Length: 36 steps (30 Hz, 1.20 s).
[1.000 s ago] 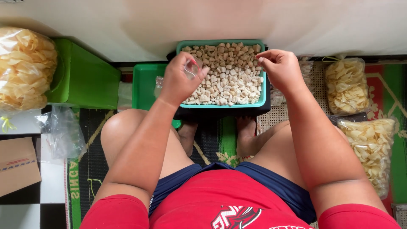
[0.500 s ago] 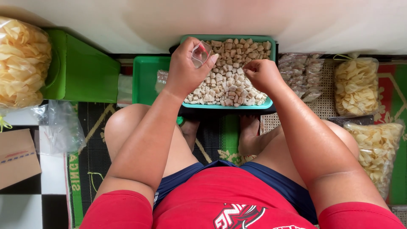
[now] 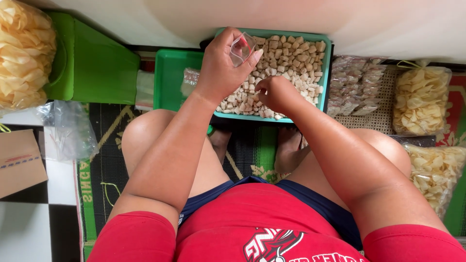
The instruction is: A person is manually packing small white food items into small plastic zip-lock bags from a tray.
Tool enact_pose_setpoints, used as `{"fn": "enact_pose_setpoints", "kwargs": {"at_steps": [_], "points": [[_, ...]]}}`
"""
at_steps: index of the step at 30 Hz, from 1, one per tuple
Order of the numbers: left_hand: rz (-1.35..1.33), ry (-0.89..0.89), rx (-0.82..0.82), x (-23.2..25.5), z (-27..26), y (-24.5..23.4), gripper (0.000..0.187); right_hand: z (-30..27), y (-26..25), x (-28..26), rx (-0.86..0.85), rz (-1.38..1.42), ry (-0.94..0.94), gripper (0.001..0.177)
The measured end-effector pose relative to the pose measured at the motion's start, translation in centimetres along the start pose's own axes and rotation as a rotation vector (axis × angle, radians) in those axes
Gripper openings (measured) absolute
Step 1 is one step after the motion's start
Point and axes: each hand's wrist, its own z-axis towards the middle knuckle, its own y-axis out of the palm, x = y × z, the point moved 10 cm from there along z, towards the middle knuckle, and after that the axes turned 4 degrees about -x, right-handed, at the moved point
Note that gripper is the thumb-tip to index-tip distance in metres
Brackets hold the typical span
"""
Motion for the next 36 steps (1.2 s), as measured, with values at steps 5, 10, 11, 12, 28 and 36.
{"fn": "enact_pose_setpoints", "kwargs": {"at_steps": [5, 10, 11, 12, 28, 36], "points": [[-0.024, 0.004, 0.009, 0.4, 0.0, -0.6, 0.03, 0.4, -1.8, 0.4, -0.016, -0.062, 0.228, 0.027], [-0.042, 0.017, 0.025, 0.7, -0.3, -1.4, 0.028, 1.5, -1.8, 4.9, 0.041, -0.058, 0.367, 0.034], [-0.015, 0.013, 0.03, 0.6, -0.3, -1.6, 0.03, 1.7, -1.8, 4.5, 0.082, -0.029, 0.29, 0.031], [0.012, 0.01, 0.034, 0.6, -0.4, -1.7, 0.031, 1.9, -1.8, 4.1, 0.123, -0.001, 0.214, 0.029], [-0.004, -0.032, 0.03, -0.6, -0.8, -1.9, 0.03, 0.0, -2.9, 0.9, 0.119, -0.093, 0.205, 0.005], [0.196, 0.096, 0.162, -1.6, -1.7, -0.8, 0.035, -5.9, -11.5, -2.6, 0.419, 0.78, 0.201, 0.024]]}}
